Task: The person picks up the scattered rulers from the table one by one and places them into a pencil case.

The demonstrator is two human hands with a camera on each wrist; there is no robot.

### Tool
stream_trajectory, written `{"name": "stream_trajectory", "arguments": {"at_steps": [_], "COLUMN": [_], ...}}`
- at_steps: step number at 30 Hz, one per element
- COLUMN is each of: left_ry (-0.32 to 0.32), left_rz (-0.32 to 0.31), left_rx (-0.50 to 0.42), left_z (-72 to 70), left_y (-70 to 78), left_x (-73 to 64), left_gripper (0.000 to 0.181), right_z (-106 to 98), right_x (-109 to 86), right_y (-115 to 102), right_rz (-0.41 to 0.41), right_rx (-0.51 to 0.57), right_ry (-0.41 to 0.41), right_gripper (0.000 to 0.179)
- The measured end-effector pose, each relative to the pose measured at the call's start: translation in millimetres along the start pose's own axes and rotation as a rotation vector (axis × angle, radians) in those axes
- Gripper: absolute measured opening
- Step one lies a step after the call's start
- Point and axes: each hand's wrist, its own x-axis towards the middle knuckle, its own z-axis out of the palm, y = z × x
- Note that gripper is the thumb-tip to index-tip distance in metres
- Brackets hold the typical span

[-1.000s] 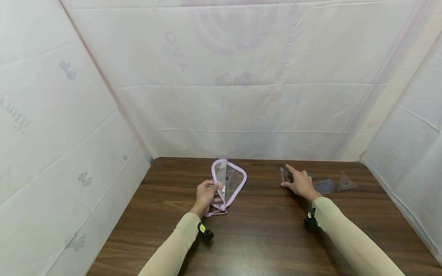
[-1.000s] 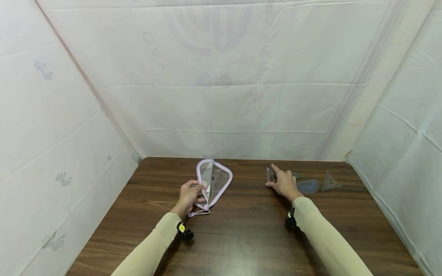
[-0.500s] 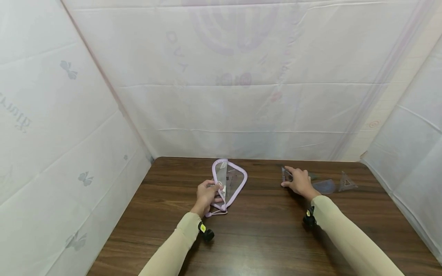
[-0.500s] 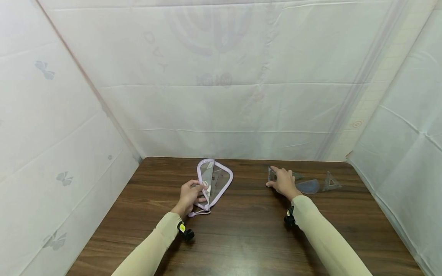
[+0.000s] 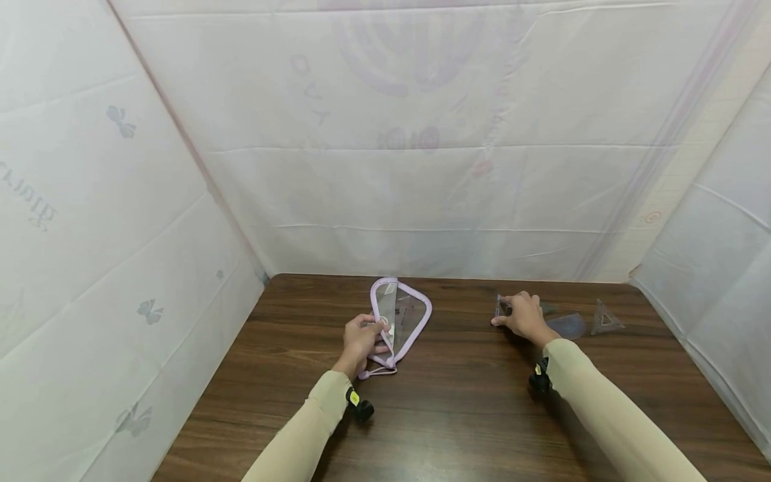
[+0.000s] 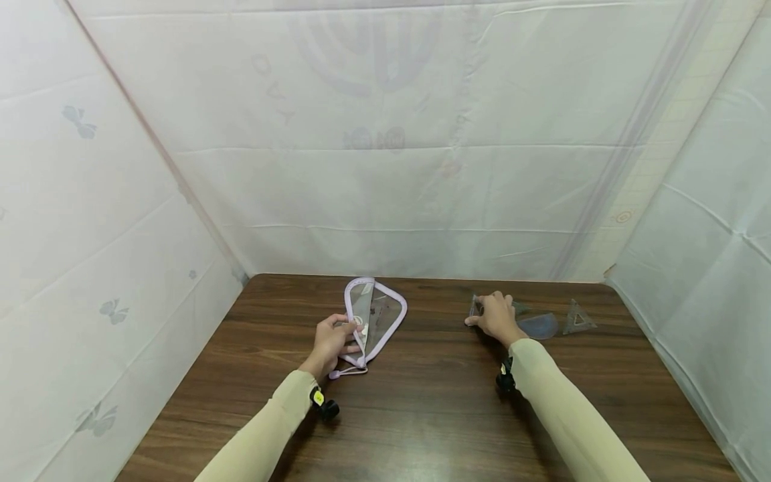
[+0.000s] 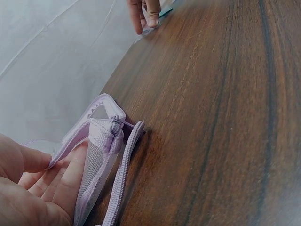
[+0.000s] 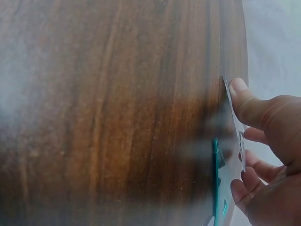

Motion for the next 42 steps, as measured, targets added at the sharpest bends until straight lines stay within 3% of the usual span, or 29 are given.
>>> {"name": "stream_trajectory", "arguments": {"at_steps": [7,20,29,42], "left_ry": [-0.005,-0.004,-0.005,-0.012], "left_rz": [0.002,-0.002,0.002,0.007], "left_rx": [0.005,0.006,0.009,-0.007], "left_z": [0.8,-0.6,-0.6,0.3], "left_y": [0.3,-1.4,-2.0,-0.1], "left_x": [-1.2,-1.2,0.2,-1.4], "left_gripper": [0.015,0.017,0.014,0.015], "right_z": [-1,-3,-9,-13], "right_x": [2.4,3.8,6.3,3.6], "right_y": [3,6,6,8], "right_rz": [-0.095,-0.102,-0.097,-0.100], "right_rx": [-0.039,-0.048,0.033,0.028], "right_ry": [0.028,-0.011,-0.017,-0.039], "right_gripper": [0.066,0.064,0.048,0.049]}}
